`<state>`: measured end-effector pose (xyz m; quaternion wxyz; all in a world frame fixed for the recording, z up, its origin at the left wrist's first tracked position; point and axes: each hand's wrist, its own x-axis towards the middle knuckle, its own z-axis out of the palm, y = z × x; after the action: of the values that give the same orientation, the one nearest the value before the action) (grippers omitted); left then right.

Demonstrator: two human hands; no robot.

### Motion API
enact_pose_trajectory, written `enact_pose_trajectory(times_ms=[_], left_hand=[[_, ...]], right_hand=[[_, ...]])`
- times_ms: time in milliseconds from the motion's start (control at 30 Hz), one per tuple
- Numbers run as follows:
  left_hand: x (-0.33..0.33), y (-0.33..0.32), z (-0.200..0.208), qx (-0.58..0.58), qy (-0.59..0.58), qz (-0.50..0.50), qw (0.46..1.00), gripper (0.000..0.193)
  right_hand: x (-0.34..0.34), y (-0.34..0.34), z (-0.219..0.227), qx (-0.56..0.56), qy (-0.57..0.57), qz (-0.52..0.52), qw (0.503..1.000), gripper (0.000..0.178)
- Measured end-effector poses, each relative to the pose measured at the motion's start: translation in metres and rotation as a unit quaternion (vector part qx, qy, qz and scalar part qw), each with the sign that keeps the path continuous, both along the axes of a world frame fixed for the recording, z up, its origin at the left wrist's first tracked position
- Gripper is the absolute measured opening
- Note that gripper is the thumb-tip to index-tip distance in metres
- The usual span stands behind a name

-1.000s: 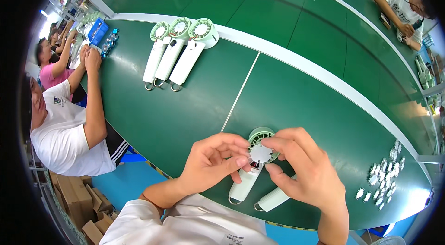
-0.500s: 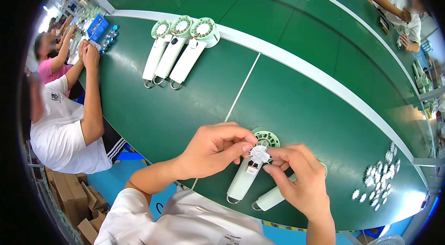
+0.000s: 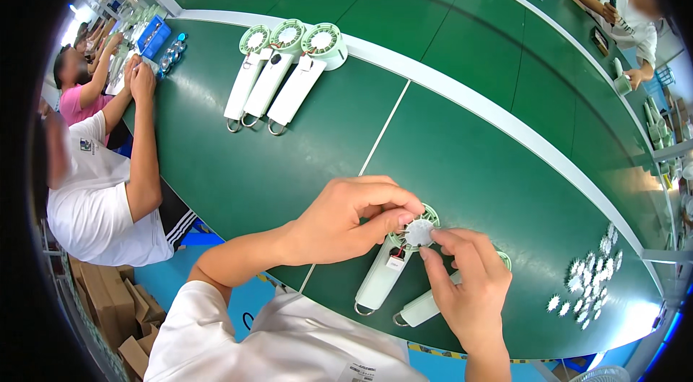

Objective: The person assembles portable fans by picking up fan bodies, adhering round metal pads into the fan heads by hand, and lining up the assembled fans in a row on the conveyor table.

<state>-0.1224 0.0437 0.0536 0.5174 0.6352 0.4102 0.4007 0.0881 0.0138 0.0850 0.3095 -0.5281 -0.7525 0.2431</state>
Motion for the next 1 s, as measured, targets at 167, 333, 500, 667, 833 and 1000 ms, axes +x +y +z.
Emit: enact_pose_trajectory(times_ms=[167,333,500,667,833,1000], left_hand=[[-0.007,-0.002,-0.013,0.230,0.097,0.040,0.967,0.059],[-0.002,-0.017,-0.033,0.153,0.049,-0.035,0.986,0.082],[0.003,-0.018,-0.042,0.164,0.074,-0.038,0.983,0.084],[0.003,-0.019,-0.044,0.187,0.086,-0.030,0.978,0.084],[0.005,-0.019,-0.047,0.194,0.077,-0.025,0.978,0.085],[0.004,-0.019,-0.048,0.202,0.064,-0.020,0.977,0.086]], right_hand=[[-0.002,0.000,-0.004,0.032,-0.017,-0.005,0.999,0.019],[-0.004,-0.003,-0.013,0.054,-0.043,-0.006,0.998,0.015],[-0.006,-0.004,-0.017,0.080,-0.061,0.000,0.995,0.015],[-0.009,-0.004,-0.009,0.095,-0.118,0.019,0.988,0.015],[-0.009,-0.003,-0.005,0.085,-0.127,0.027,0.988,0.014],[-0.012,-0.003,-0.002,0.092,-0.161,0.030,0.982,0.014]])
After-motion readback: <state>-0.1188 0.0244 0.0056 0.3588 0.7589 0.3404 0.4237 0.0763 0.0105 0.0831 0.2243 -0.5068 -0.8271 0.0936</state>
